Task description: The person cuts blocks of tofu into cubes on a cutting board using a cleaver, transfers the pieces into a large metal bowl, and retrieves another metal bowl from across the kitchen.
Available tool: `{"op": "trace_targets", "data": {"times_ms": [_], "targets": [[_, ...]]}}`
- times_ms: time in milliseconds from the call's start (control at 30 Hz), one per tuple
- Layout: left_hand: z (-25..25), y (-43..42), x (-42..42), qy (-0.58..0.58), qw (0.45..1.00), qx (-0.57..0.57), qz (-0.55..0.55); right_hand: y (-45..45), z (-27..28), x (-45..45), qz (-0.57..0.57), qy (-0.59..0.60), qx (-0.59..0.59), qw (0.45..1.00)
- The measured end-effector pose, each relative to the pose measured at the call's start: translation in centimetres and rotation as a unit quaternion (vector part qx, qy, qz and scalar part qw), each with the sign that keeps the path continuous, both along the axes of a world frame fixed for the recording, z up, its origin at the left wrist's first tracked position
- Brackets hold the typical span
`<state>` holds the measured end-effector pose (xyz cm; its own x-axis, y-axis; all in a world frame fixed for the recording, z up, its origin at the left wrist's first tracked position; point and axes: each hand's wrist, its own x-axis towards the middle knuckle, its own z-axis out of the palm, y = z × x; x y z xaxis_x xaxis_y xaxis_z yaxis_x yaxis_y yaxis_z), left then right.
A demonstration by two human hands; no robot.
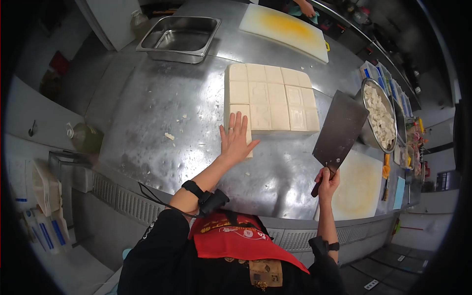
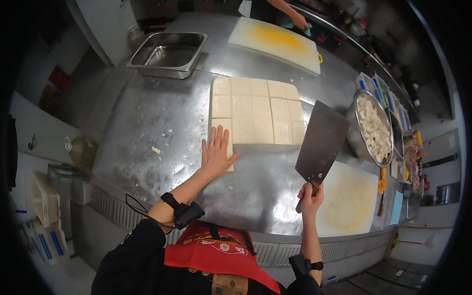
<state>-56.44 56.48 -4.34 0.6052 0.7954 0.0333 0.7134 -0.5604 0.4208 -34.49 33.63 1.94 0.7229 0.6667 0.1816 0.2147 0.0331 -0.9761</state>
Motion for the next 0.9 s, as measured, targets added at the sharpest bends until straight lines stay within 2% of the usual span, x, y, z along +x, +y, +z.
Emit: {"op": "trace_targets", "data": {"times_ms": [200,367,500,733,900], "targets": [[0.4,0.1,-0.8,0.017,1.000,-0.017,0.003,-0.7,-0.9,0.3,0.008,0.013,-0.038,0.999],[0.3,0.1,-0.9,0.004,1.000,-0.022,0.008,-2.8,-2.9,-3.0,0.004,0.129,-0.086,0.988],[0.5,0.3,-1.5,0.018,0.999,-0.037,0.001,-4.8,-3.6,-6.4,0.081,0.162,-0.170,0.969],[0.5,0.2,-1.2,0.037,0.999,-0.016,-0.013,-5.1,-5.0,-9.0,0.126,0.206,-0.200,0.950],[0.5,0.3,-1.5,0.046,0.999,-0.029,0.001,-3.8,-3.9,-10.0,0.132,0.167,-0.219,0.952]]}}
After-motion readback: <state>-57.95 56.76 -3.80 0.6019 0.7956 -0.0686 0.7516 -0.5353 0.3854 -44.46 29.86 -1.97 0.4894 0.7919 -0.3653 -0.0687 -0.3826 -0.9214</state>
